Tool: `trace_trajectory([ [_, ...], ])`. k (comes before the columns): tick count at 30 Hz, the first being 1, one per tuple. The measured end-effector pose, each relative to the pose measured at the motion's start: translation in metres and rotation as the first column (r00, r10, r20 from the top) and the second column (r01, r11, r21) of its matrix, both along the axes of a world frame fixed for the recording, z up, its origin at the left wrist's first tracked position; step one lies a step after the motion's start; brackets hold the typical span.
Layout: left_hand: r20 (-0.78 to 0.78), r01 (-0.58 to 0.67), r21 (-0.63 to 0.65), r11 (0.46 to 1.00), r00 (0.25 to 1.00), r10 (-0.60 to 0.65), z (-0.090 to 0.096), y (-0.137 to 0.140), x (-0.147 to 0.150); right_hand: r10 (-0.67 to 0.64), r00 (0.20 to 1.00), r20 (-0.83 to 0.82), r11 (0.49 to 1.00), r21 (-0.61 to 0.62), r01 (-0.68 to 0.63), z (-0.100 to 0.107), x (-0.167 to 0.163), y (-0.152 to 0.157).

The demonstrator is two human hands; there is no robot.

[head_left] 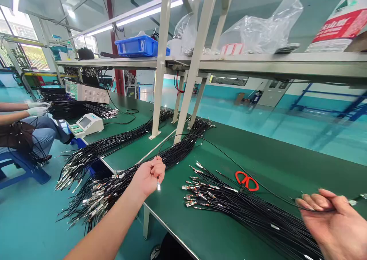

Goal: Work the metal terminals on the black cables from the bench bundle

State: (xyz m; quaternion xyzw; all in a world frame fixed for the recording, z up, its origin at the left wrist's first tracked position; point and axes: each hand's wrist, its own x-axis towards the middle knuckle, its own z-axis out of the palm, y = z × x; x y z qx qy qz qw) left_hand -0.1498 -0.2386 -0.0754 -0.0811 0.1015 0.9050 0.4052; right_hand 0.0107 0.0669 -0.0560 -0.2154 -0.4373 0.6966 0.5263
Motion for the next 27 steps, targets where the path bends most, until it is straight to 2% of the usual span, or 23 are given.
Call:
trace_trajectory([
  [3, -0.003, -0.003, 0.017, 1.000, 1.000, 0.004, -0.003, 0.002, 0.000, 0.094, 0.996, -0.001, 0.996, 0.011, -0.094, 0.001, 0.003, -0.011],
  [5, -0.017, -0.011, 0.016, 1.000, 1.000, 0.011, -0.003, 0.002, 0.000, 0.091, 0.996, 0.010, 0.996, 0.002, -0.091, 0.002, 0.003, -0.013],
  [8, -0.060, -0.031, -0.002, 1.000, 0.998, 0.031, -0.003, 0.004, 0.001, 0.057, 0.998, 0.025, 0.995, -0.085, -0.055, 0.004, 0.001, -0.016],
  [12, -0.145, -0.074, -0.095, 0.993, 0.988, 0.060, -0.004, 0.012, 0.006, 0.071, 0.996, 0.053, 0.985, -0.163, -0.062, 0.001, -0.004, -0.023],
  [14, -0.193, -0.106, -0.172, 0.979, 0.979, 0.072, -0.007, 0.017, 0.008, 0.111, 0.992, 0.061, 0.987, -0.125, -0.103, -0.005, -0.008, -0.030],
  [19, -0.302, -0.196, -0.307, 0.931, 0.948, 0.100, -0.012, 0.025, 0.011, 0.228, 0.964, 0.135, 0.970, 0.059, -0.238, -0.025, -0.017, -0.049],
  [27, -0.305, -0.219, -0.351, 0.910, 0.946, 0.110, -0.016, 0.025, 0.011, 0.253, 0.944, 0.213, 0.962, 0.052, -0.270, -0.034, -0.021, -0.060],
])
